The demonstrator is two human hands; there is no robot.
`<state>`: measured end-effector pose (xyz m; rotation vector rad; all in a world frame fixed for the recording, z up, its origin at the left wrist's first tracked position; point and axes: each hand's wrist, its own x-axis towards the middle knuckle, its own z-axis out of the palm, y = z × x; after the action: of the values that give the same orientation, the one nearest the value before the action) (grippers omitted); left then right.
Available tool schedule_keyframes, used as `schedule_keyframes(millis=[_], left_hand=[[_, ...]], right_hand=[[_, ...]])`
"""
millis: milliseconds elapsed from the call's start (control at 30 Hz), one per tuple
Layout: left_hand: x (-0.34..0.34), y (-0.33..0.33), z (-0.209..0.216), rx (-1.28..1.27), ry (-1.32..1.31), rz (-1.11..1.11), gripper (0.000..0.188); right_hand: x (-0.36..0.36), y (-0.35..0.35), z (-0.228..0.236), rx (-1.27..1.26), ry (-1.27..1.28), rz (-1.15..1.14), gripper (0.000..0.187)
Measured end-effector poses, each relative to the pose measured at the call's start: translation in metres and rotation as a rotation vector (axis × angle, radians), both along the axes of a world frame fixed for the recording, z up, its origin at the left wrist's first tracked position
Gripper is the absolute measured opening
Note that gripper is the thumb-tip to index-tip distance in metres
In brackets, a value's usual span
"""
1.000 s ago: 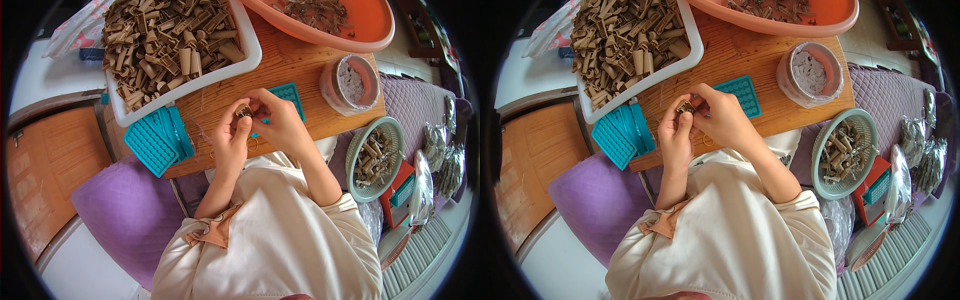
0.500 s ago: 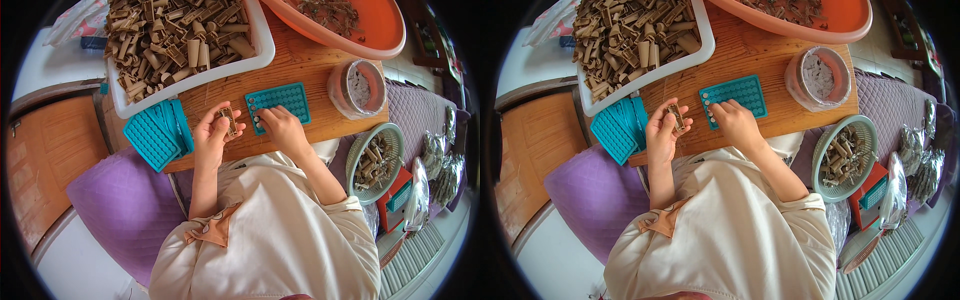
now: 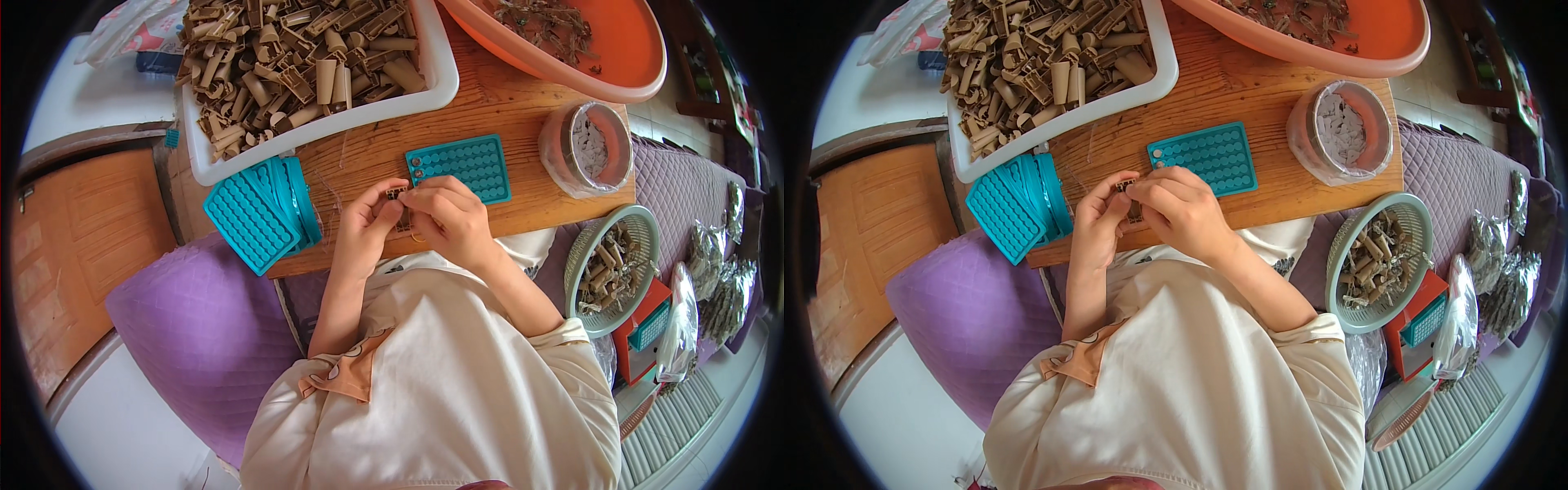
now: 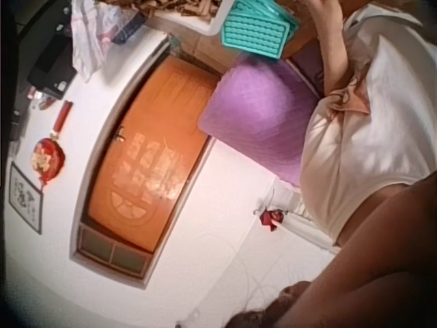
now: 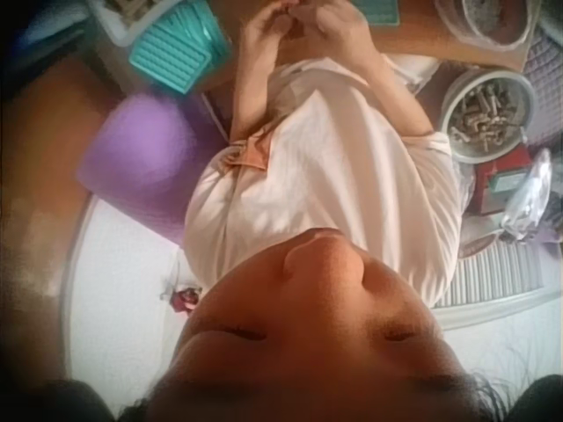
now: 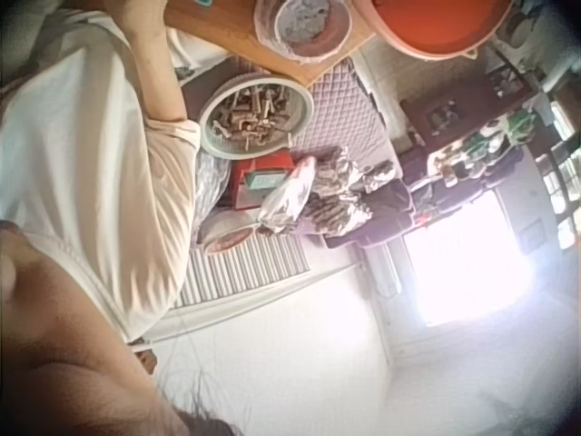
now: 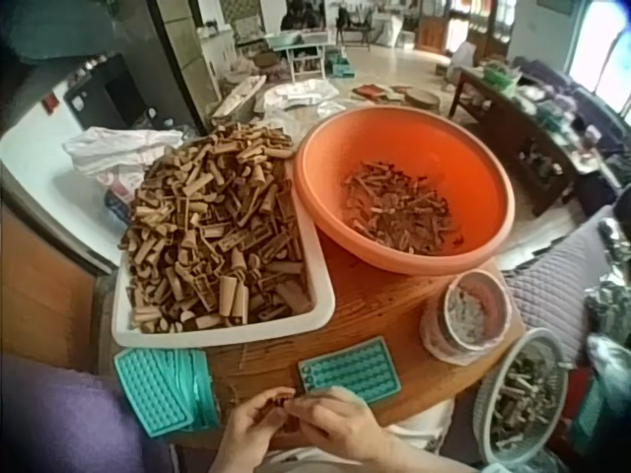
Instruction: The person assembles small wooden components by inserting them into a teal plastic mold. They repeatedly pick up wooden pieces from a white bin, place them into the mold, and then remove the assembled units to place them into a green basket. The task involves repetitive hand manipulation of small parts.
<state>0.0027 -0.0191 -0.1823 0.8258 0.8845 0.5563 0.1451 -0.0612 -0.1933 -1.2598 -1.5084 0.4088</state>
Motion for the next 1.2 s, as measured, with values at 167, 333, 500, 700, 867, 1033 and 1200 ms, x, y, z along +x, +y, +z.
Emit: schedule_keyframes(millis=[167,333,500,700,867,1033,1200], left_hand=[[-0.005,0.001,-0.009,-0.009,-0.039,0.031,0.026],[-0.007,0.002,-0.006,0.012,-0.063,0.06,0.023],[-0.008,0.001,-0.006,0.053,-0.045,0.03,0.026],[-0.005,-0.001,0.007,0.11,-0.006,-0.074,0.024],[0.001,-0.006,0.008,0.146,0.065,-0.157,0.024],[0.0,-0.011,-0.007,0.089,0.059,-0.126,0.023],[-0.002,-0.006,0.003,0.002,0.06,-0.04,0.022]], right_hand=[[0.004,-0.013,-0.003,-0.297,0.223,-0.092,0.024],[0.006,-0.019,-0.024,-0.425,-0.192,-0.165,0.027],[0.005,-0.018,-0.026,-0.473,-0.394,-0.12,0.023],[0.001,-0.016,0.002,-0.021,-0.018,-0.166,0.023],[-0.006,-0.012,0.002,0.074,-0.123,-0.094,0.022],[0.007,-0.016,0.0,-0.103,-0.188,0.082,0.021],[0.008,-0.011,-0.007,-0.338,0.189,-0.18,0.023]])
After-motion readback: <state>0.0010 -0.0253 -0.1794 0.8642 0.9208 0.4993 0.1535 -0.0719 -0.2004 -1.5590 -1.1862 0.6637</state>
